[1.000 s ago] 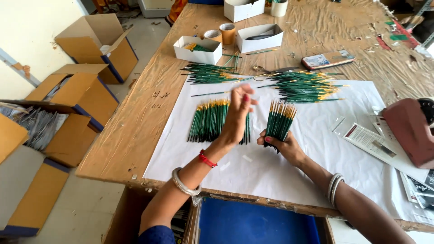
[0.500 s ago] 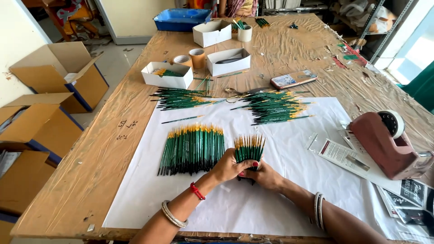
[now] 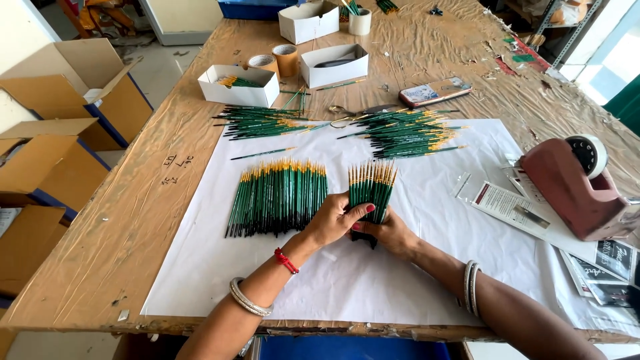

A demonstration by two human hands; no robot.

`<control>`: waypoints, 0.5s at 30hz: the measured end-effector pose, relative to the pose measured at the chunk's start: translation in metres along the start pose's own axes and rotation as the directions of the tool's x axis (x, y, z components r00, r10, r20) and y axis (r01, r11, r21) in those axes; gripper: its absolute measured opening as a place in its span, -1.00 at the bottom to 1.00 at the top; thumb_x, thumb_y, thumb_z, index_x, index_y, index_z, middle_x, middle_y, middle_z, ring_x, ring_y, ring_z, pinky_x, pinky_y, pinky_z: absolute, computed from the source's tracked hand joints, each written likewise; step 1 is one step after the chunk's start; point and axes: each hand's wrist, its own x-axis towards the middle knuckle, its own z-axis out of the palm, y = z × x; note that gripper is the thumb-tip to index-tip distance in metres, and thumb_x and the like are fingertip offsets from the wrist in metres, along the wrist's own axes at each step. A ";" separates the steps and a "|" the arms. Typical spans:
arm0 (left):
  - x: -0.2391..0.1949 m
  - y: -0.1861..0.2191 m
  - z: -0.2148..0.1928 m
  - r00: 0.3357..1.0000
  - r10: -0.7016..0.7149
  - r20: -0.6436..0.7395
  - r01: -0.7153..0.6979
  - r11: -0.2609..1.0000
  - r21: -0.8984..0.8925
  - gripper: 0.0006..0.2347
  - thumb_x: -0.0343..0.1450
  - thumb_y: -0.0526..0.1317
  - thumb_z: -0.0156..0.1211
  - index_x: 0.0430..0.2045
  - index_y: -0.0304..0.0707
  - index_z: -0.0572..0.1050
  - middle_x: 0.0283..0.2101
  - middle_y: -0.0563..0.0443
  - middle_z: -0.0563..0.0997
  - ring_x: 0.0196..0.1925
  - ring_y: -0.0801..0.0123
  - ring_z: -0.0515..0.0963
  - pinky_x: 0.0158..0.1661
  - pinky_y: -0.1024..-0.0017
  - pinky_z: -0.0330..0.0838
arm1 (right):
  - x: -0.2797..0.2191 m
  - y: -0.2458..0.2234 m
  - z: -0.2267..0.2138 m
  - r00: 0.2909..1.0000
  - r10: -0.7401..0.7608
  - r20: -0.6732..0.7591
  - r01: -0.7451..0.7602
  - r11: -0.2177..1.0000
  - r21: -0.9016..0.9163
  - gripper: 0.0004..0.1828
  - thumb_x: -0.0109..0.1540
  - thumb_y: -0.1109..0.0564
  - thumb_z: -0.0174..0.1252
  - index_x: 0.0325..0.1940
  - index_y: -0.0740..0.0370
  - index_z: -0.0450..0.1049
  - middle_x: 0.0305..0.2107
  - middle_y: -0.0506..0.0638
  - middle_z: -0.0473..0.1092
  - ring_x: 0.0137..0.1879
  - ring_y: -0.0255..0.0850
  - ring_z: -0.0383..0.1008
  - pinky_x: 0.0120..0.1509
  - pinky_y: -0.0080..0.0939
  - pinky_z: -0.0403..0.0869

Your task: Sorting bundles of green brush handles and placing them into clear plastic sleeves for retail packaging.

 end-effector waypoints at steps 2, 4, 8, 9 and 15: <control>0.002 0.015 -0.001 0.998 0.070 -0.007 -0.070 0.997 0.014 -0.78 0.49 -0.16 0.25 -0.20 -0.41 0.57 -0.42 0.02 0.66 -0.45 0.59 0.57 -0.48 0.52 0.49 | 0.003 0.002 0.000 0.999 0.004 -0.035 -0.004 1.000 -0.001 -0.88 0.29 0.22 0.26 -0.11 0.30 0.55 -0.33 -0.02 0.55 -0.24 -0.32 0.49 -0.18 -0.24 0.47; 0.004 0.031 -0.001 0.986 0.065 -0.156 -0.071 0.997 -0.036 -0.71 0.43 -0.18 0.28 -0.05 -0.34 0.50 -0.31 0.05 0.68 -0.38 0.61 0.62 -0.42 0.56 0.55 | 0.004 -0.002 0.001 0.998 -0.047 -0.045 0.048 0.999 0.027 -0.80 0.24 0.29 0.23 -0.04 0.30 0.57 -0.26 0.01 0.59 -0.14 -0.28 0.57 -0.04 -0.20 0.57; 0.007 0.012 -0.001 0.954 0.034 -0.296 -0.084 0.984 -0.157 -0.73 0.41 -0.21 0.33 -0.08 -0.38 0.50 -0.27 0.01 0.68 -0.35 0.57 0.58 -0.37 0.56 0.51 | -0.001 -0.018 0.010 0.999 -0.004 -0.045 0.017 0.955 0.295 -0.76 0.23 0.33 0.19 0.00 0.36 0.53 -0.19 0.09 0.60 -0.06 -0.16 0.63 0.06 -0.11 0.61; 0.007 0.011 0.000 0.944 0.025 -0.330 -0.098 0.974 -0.206 -0.76 0.43 -0.23 0.33 -0.14 -0.42 0.52 -0.28 0.00 0.67 -0.34 0.57 0.57 -0.37 0.55 0.50 | 0.000 -0.014 0.010 0.999 -0.023 -0.032 0.031 0.957 0.288 -0.75 0.25 0.34 0.19 0.02 0.41 0.53 -0.18 0.13 0.59 -0.04 -0.12 0.63 0.07 -0.09 0.61; 0.004 0.013 -0.003 0.911 -0.046 -0.410 -0.135 0.906 -0.402 -0.80 0.52 -0.19 0.23 -0.16 -0.40 0.55 -0.34 0.08 0.60 -0.40 0.63 0.48 -0.38 0.63 0.40 | -0.002 -0.018 0.014 1.000 0.001 -0.021 0.005 0.950 0.312 -0.68 0.28 0.34 0.16 0.13 0.39 0.50 -0.11 0.17 0.56 0.04 -0.09 0.61 0.12 -0.06 0.60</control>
